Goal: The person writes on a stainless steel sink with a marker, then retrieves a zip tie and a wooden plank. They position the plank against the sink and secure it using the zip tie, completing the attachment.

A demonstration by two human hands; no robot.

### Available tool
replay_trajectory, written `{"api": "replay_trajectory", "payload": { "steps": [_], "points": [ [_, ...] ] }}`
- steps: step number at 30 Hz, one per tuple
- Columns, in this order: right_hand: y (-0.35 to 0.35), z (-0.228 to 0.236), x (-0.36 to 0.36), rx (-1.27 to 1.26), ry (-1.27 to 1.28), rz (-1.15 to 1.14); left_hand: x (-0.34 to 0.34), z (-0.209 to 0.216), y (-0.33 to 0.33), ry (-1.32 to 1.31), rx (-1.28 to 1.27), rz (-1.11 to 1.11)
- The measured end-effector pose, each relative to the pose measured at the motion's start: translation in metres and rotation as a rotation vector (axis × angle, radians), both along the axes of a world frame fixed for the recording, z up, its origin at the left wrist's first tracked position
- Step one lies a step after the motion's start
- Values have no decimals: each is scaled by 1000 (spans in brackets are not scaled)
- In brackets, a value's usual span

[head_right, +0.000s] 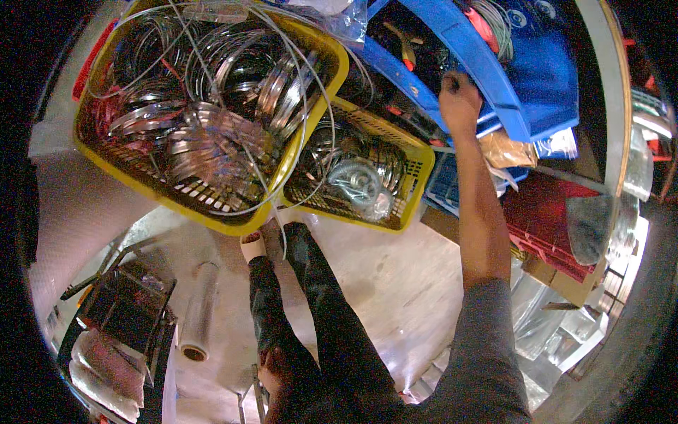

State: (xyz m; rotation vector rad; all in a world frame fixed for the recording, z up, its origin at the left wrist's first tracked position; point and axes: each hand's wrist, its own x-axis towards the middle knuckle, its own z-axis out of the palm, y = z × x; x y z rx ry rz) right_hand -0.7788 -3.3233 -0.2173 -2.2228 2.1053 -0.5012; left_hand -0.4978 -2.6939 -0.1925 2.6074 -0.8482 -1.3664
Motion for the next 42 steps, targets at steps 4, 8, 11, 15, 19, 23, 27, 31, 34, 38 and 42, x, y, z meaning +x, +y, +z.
{"api": "replay_trajectory", "payload": {
  "steps": [4,8,11,15,19,23,27,31,34,38,42],
  "points": [
    [-77,-33,-26,16,116,30,-7,-13,5,-21,-68,99],
    [-125,-71,-51,8,242,-5,-14,-18,3,-47,-47,116],
    [-139,-93,-62,-109,423,53,-16,-18,-4,-76,-30,121],
    [-150,-106,-64,-68,435,-10,-13,-16,-11,-85,25,93],
    [-151,-103,-64,49,387,-77,-13,-17,-10,-68,5,188],
    [-137,-91,-54,35,345,-58,-11,-21,-4,-70,78,194],
    [-108,-74,-32,37,284,-42,-9,-23,-3,-65,64,261],
    [-72,-48,-20,67,219,5,-10,-15,-9,-56,45,214],
    [-44,-32,-11,50,140,-32,-13,-7,-18,-34,32,234],
    [5,-9,11,79,36,-78,-15,-3,-28,-37,19,270],
    [72,26,34,-40,23,104,-14,2,-28,-31,-27,313]
  ]
}}
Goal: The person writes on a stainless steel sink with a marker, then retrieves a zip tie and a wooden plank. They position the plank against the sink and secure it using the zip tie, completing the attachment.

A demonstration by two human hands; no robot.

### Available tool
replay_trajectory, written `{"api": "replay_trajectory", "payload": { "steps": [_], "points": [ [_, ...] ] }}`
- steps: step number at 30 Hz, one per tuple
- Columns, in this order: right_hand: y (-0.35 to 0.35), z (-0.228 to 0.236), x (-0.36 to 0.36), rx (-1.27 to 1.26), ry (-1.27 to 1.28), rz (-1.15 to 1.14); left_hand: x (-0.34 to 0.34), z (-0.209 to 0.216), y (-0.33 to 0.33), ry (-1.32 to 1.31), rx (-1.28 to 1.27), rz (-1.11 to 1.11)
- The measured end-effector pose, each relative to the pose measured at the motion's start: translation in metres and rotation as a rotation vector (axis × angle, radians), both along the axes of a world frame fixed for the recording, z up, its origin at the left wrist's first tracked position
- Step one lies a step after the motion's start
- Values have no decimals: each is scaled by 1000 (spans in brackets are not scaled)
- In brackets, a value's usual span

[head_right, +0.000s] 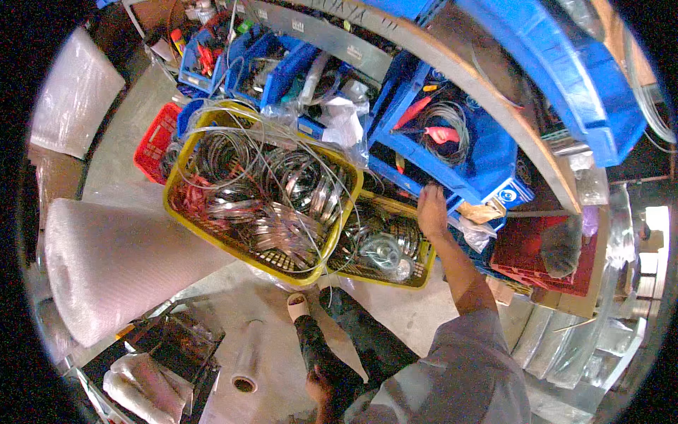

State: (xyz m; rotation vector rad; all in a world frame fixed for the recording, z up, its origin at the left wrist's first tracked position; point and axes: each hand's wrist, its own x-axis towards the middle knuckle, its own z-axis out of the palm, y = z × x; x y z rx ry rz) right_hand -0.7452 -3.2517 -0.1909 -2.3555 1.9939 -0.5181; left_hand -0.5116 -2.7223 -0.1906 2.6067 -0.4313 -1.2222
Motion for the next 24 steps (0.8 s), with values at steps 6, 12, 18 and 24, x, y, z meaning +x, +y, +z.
{"api": "replay_trajectory", "payload": {
  "steps": [6,12,18,24],
  "points": [
    [127,35,-1,312,-179,81,11,-6,16,87,-58,58],
    [239,30,-30,727,-172,76,34,-17,36,-111,-250,-129],
    [253,20,-43,994,-313,21,70,12,56,-287,-195,-444],
    [216,4,-22,1172,-726,-22,76,32,55,-96,-16,83]
  ]
}}
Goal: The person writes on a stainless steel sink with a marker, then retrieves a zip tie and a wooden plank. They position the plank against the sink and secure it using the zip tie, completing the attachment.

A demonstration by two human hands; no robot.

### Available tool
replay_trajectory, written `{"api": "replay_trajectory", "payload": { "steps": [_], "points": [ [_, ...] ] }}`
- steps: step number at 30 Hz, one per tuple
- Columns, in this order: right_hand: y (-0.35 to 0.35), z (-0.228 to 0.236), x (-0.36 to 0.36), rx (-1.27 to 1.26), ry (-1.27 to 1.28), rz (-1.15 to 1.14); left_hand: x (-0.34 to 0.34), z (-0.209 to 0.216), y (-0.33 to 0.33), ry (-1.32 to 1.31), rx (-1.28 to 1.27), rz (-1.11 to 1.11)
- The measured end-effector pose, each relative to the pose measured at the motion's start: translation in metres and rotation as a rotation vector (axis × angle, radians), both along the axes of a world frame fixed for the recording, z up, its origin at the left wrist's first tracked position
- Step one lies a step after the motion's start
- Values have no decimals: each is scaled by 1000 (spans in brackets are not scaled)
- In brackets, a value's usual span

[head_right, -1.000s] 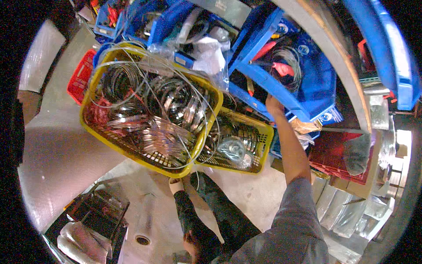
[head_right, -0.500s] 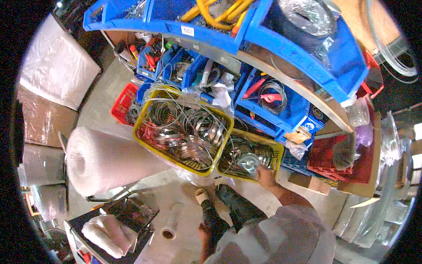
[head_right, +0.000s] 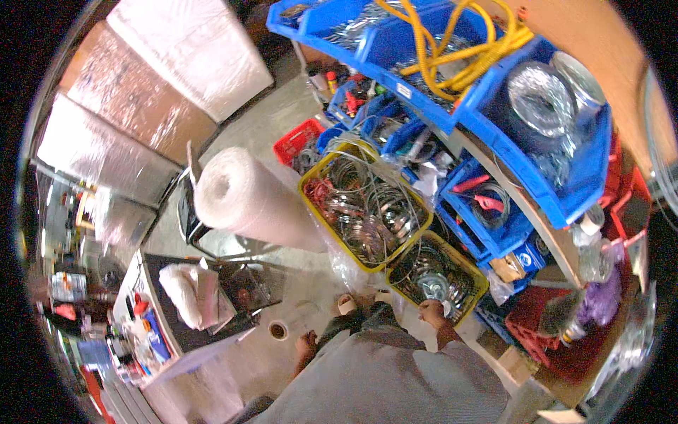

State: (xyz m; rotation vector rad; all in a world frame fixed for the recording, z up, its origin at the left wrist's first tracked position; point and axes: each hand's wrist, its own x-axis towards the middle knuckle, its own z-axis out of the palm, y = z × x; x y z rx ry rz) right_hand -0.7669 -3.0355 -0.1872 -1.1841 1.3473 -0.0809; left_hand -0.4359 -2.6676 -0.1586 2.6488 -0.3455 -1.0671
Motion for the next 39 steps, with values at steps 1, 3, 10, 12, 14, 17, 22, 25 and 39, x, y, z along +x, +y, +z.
{"api": "replay_trajectory", "payload": {
  "steps": [1,3,10,12,14,17,22,25,39],
  "points": [
    [-11,-3,8,66,77,117,0,5,0,-32,-56,21],
    [-24,-4,19,255,-109,113,-5,16,-2,-25,-100,82],
    [-42,9,62,499,-143,469,-22,54,3,-13,-33,278],
    [-43,12,81,480,-95,663,-33,63,11,-33,-51,314],
    [-41,14,90,487,-59,637,-45,72,19,-47,-64,388],
    [-40,0,96,340,107,978,-51,80,26,-92,-100,396],
    [-28,-44,85,157,91,1210,-49,75,41,-7,-10,377],
    [-19,-51,92,335,278,929,-45,58,65,-9,-15,381],
    [168,28,206,-219,25,654,-24,2,271,96,-268,567]
  ]
}}
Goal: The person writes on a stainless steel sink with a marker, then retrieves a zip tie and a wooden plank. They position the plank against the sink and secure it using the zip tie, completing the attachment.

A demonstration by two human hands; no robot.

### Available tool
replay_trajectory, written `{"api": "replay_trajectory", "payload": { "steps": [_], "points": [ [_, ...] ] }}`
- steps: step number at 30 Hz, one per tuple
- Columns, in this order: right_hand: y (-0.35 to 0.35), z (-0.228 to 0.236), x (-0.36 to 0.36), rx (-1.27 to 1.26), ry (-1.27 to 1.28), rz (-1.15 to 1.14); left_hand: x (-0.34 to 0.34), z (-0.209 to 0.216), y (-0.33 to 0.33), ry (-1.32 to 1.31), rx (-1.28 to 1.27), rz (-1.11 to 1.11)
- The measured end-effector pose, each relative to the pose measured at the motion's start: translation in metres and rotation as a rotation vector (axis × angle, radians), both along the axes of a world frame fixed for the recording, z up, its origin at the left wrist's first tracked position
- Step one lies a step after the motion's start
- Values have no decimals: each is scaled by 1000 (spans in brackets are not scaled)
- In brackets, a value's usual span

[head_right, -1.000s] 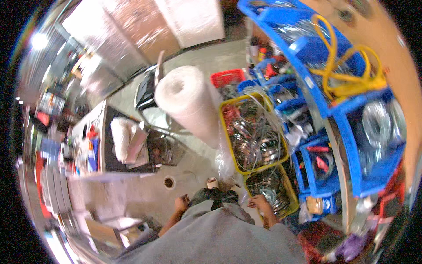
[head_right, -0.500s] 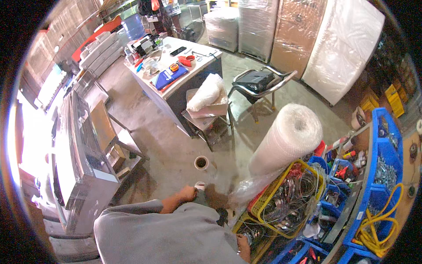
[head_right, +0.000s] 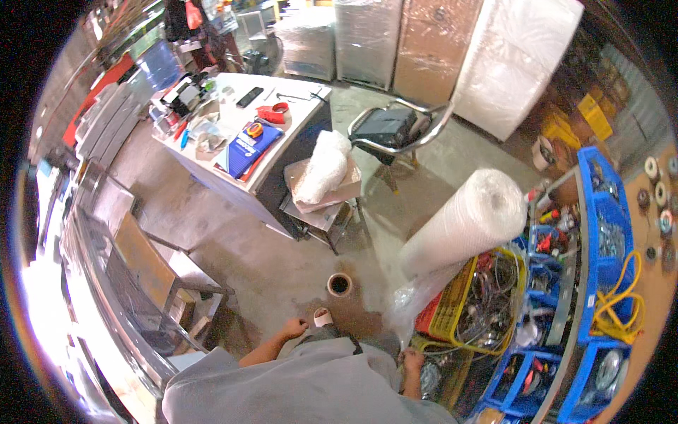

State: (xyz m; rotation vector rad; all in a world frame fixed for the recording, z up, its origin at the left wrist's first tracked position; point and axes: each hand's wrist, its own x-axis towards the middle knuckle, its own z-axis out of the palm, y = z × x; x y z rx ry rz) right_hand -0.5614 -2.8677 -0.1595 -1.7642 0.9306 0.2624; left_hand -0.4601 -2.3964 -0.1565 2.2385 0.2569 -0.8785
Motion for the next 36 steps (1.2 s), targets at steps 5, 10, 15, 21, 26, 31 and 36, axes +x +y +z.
{"api": "replay_trajectory", "payload": {
  "steps": [5,10,15,21,26,31,36],
  "points": [
    [17,30,62,135,-168,-70,34,41,13,85,-174,36],
    [16,82,140,260,-181,-1,91,72,-54,128,-484,94],
    [20,125,244,541,-195,148,151,106,-140,129,-560,175],
    [-4,188,371,597,-120,436,255,190,-259,129,-772,331],
    [-25,217,443,448,-328,554,323,214,-314,169,-817,560],
    [-11,234,501,433,-379,502,385,226,-319,6,-930,676],
    [13,246,563,302,-489,415,449,226,-308,197,-1182,829]
  ]
}}
